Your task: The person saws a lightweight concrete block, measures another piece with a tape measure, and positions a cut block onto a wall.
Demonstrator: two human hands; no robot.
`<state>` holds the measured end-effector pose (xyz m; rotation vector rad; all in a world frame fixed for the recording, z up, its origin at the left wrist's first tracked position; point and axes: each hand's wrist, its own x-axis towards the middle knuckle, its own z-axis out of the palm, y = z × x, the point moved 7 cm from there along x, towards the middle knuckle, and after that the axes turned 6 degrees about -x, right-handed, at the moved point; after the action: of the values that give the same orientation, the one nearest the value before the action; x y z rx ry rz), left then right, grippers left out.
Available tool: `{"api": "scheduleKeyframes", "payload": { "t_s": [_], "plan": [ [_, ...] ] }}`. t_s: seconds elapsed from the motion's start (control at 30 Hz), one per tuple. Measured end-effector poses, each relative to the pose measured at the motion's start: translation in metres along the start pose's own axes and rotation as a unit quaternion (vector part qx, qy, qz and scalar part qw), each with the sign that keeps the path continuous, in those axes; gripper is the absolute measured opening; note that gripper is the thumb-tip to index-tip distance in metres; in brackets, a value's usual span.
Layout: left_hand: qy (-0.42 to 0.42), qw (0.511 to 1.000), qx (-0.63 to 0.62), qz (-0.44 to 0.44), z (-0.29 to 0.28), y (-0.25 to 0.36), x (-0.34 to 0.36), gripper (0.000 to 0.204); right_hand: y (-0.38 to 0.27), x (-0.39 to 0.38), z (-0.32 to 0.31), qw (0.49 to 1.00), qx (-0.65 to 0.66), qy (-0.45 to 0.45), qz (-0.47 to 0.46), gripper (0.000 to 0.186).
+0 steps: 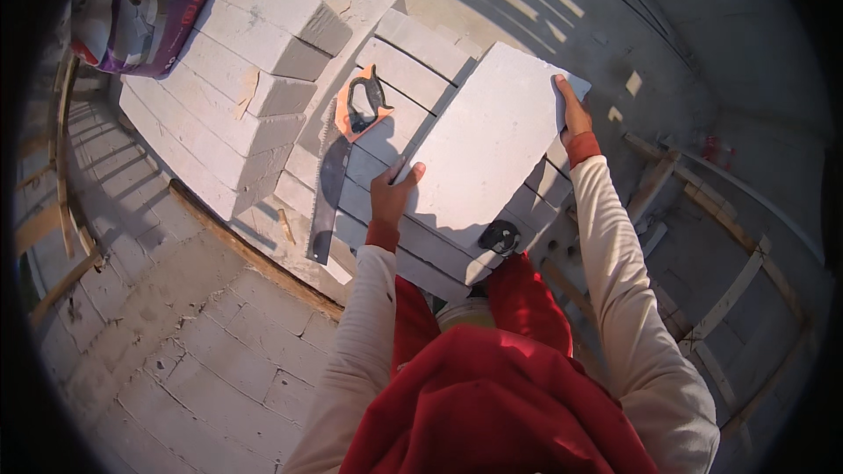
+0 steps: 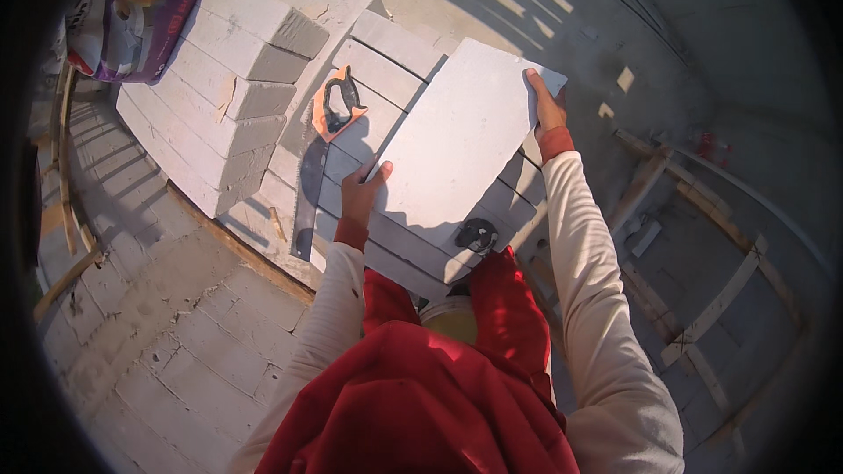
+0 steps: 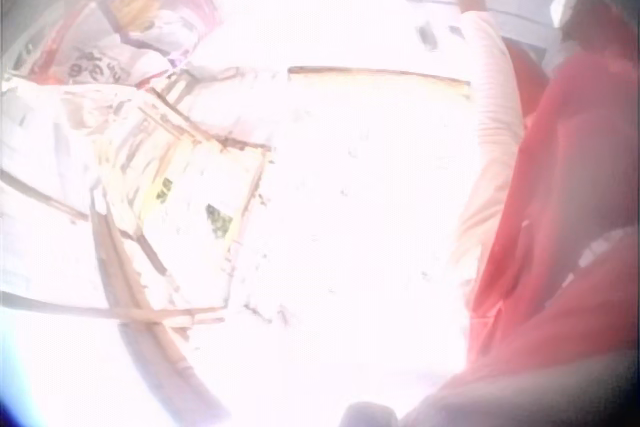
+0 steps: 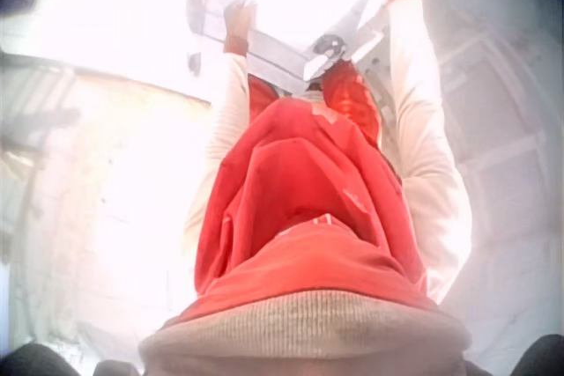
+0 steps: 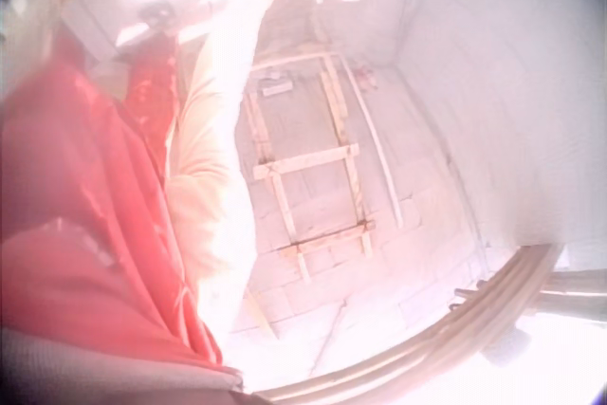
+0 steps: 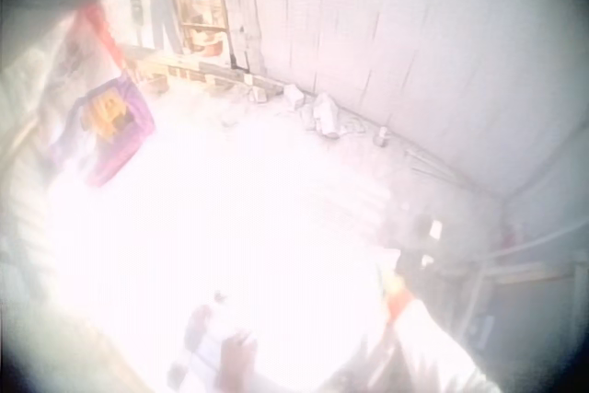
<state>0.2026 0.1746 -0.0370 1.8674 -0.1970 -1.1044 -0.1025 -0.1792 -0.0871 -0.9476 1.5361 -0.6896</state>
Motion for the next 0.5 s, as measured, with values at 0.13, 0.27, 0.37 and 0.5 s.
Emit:
{"api": "scheduleKeyframes", "payload": {
  "t_s": [0.13,0.27,0.37,0.5],
  "plan": [
    [0.063,0.995,0.068,0.032,-0.019,0.016,0.016,0.07,-0.006,-0.003,0.027,0.988,-0.139,-0.04,-0.058,0.098],
    [0.088,0.988,0.126,0.019,-0.024,0.033,0.021,0.068,-0.003,-0.008,0.021,0.975,-0.211,-0.05,-0.053,0.104],
    [0.085,0.965,0.245,-0.03,-0.028,0.038,0.028,0.07,-0.012,-0.015,0.013,0.962,-0.255,-0.047,-0.085,0.108],
    [0.168,0.976,0.11,0.082,-0.028,0.042,0.002,0.061,-0.016,-0.054,-0.03,0.913,-0.379,0.039,-0.144,0.109]
  ]
}}
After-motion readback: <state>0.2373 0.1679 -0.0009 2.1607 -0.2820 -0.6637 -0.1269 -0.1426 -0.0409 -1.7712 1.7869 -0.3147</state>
